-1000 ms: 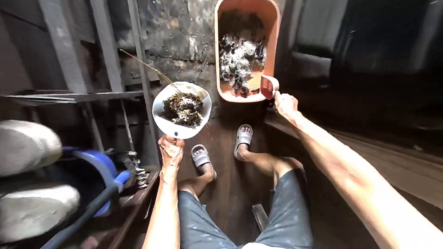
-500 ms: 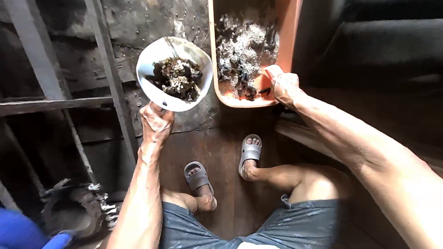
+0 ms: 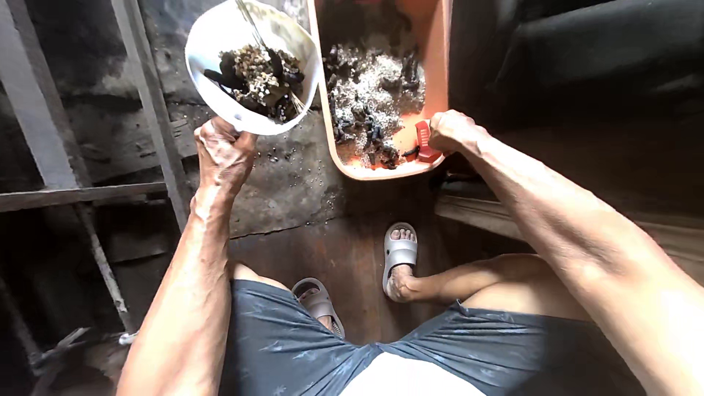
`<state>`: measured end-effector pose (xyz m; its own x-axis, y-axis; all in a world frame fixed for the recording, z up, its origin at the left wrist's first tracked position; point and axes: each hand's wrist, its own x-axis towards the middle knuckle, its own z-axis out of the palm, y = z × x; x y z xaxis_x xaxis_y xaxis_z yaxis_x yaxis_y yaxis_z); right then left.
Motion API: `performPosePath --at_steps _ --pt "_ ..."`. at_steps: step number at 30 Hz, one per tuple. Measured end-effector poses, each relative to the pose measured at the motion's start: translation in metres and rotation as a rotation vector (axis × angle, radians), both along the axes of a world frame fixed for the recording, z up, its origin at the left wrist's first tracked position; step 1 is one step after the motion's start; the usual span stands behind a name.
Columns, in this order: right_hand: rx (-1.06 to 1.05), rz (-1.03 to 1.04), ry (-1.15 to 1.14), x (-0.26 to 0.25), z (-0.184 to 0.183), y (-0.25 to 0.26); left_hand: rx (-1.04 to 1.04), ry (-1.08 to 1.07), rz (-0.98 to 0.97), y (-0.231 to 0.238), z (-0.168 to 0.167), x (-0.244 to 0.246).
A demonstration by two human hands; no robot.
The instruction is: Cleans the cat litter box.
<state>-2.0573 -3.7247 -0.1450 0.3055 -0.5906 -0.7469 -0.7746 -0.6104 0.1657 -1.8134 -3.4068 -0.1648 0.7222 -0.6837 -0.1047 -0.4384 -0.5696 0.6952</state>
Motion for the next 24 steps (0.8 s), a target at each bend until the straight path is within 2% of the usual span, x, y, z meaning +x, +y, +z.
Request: performPosePath --at_steps 3,7,13,15,19,24 --pt "-0.013 -0.011 -0.069 -0.015 0.008 -0.01 0.004 0.029 -0.006 0.005 -0.005 -0.002" --pt "-0.083 0.059 -0.011 -0.008 0.019 0.007 0.016 0.042 -0.025 0.003 -0.011 -0.002" --pt "-0.12 0.254 -0.011 -0.004 -0.022 0.041 -0.016 0.032 -0.024 -0.003 -0.009 -0.001" --pt "-0.109 0.267 -0.005 -0.002 -0.024 0.042 -0.029 0.029 -0.03 -0.001 -0.008 -0.001" --pt "0.006 0.06 0.078 0.009 -0.007 0.031 -0.039 0.024 -0.032 0.004 -0.009 0.002" --pt "0.209 -0.398 -0.224 -0.02 -0.006 -0.008 -0.044 0.005 -0.029 0.01 -0.007 0.006"
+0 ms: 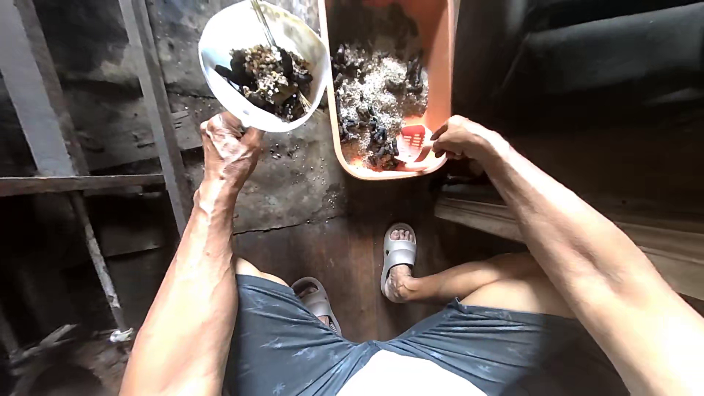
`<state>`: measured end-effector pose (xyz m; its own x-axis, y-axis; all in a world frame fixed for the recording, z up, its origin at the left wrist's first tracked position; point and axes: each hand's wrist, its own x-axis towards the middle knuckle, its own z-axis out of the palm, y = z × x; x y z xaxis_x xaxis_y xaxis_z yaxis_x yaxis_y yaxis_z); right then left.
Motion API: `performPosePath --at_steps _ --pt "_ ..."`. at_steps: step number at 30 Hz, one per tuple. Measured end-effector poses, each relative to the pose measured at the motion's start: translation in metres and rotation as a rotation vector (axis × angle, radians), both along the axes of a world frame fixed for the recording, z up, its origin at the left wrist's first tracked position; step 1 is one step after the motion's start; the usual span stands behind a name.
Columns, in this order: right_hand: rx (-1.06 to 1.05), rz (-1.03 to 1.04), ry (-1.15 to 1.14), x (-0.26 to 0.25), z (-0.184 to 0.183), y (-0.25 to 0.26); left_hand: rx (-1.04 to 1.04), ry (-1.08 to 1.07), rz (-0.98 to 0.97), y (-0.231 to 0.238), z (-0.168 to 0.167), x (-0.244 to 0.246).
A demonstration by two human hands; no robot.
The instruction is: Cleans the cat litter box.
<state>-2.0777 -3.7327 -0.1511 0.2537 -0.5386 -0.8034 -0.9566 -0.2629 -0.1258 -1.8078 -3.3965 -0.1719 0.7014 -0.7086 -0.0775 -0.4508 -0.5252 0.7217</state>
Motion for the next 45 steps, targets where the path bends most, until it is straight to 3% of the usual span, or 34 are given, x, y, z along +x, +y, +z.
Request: performPosePath --at_steps 3,8,13,20,30,41,45 --pt "-0.032 -0.041 -0.025 -0.016 0.006 -0.002 -0.008 -0.009 0.0 0.005 -0.001 0.003" --pt "-0.156 0.178 -0.004 -0.044 -0.02 -0.002 0.015 0.011 0.017 0.011 0.0 0.004" --pt "-0.281 0.327 0.075 -0.033 -0.024 0.003 0.041 0.026 0.049 0.02 0.002 0.005" --pt "0.018 -0.039 -0.099 -0.042 -0.023 -0.009 0.046 0.011 0.073 0.035 0.006 0.006" --pt "0.176 -0.275 -0.319 -0.049 -0.058 0.025 0.077 0.006 0.107 0.039 0.015 0.005" --pt "0.194 -0.567 -0.517 -0.045 -0.092 0.064 0.02 -0.024 0.079 0.035 0.012 0.003" --pt "0.111 -0.549 -0.549 -0.036 -0.104 0.076 0.027 -0.029 0.086 0.034 0.013 0.002"
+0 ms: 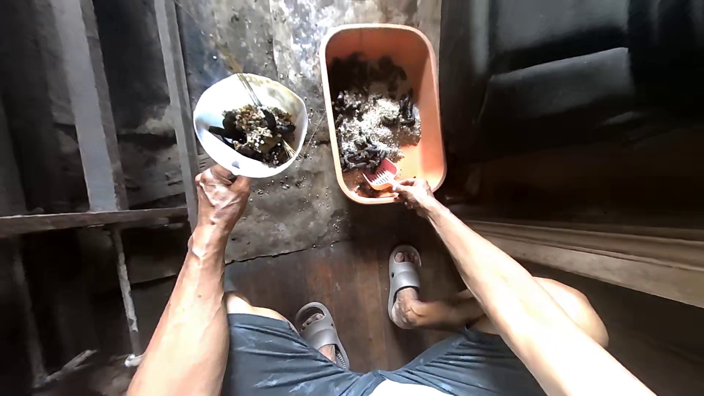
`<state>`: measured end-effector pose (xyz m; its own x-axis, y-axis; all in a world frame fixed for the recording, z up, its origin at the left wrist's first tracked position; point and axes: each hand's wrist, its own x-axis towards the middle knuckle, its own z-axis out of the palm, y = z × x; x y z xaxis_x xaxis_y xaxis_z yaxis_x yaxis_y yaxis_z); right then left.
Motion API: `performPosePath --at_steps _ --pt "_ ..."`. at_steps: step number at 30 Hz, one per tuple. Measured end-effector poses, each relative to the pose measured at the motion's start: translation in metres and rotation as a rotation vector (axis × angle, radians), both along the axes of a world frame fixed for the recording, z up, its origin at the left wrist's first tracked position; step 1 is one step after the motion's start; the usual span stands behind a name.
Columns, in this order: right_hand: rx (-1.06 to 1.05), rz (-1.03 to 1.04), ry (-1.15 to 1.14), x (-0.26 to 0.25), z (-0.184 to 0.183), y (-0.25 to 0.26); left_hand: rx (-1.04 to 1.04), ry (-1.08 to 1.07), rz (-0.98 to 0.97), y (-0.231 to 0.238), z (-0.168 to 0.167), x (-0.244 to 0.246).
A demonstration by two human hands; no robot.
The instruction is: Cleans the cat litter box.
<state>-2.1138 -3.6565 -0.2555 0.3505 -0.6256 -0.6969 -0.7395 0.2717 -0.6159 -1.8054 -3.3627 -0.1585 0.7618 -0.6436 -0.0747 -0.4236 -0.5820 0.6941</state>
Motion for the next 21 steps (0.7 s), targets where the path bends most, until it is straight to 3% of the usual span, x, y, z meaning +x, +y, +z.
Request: performPosePath --at_steps 3,8,16,21 --pt "-0.112 0.121 0.064 0.0 -0.005 -0.003 0.0 0.006 0.001 -0.002 0.001 -0.001" --pt "-0.369 0.499 0.419 0.021 0.015 -0.001 -0.017 -0.002 -0.003 -0.005 -0.001 -0.001" --pt "-0.355 0.467 0.506 0.042 0.006 0.008 -0.01 -0.009 -0.021 -0.009 -0.003 -0.002" --pt "-0.365 0.463 0.427 0.037 -0.004 0.0 -0.007 0.002 -0.006 -0.01 -0.005 -0.001"
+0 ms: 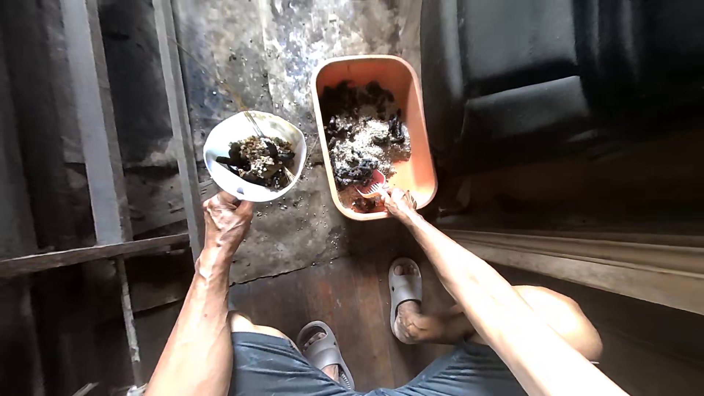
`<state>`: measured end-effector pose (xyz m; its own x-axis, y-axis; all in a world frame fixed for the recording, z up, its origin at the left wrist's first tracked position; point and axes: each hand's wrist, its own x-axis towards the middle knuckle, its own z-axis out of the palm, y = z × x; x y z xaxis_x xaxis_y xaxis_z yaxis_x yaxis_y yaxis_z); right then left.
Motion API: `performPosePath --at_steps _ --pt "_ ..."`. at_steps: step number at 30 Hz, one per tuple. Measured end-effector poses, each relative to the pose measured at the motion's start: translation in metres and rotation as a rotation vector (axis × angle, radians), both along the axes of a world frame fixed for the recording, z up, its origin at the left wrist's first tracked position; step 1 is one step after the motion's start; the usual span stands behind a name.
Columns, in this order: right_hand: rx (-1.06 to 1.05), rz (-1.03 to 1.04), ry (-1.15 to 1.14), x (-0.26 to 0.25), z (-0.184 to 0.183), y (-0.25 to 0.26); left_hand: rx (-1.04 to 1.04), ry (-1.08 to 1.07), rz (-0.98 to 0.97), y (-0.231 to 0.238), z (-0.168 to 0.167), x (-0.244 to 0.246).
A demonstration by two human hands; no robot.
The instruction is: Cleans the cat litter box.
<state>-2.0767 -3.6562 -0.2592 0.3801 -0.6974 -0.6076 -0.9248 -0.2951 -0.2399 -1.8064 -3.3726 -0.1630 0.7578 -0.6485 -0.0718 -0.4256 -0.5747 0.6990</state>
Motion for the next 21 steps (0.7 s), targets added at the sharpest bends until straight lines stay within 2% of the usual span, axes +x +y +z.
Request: performPosePath --at_steps 4,8,17,21 --pt "0.012 0.015 -0.113 -0.016 0.007 -0.002 0.007 -0.017 -0.006 0.0 0.001 0.0" --pt "-0.064 0.03 -0.359 -0.045 0.015 0.013 0.009 -0.009 -0.02 -0.003 0.003 0.0" --pt "-0.047 -0.203 -0.469 -0.068 0.021 0.043 0.018 0.01 -0.034 -0.009 0.005 -0.002" --pt "-0.066 -0.245 -0.471 -0.072 0.022 0.049 0.019 0.016 -0.045 -0.011 0.009 -0.003"
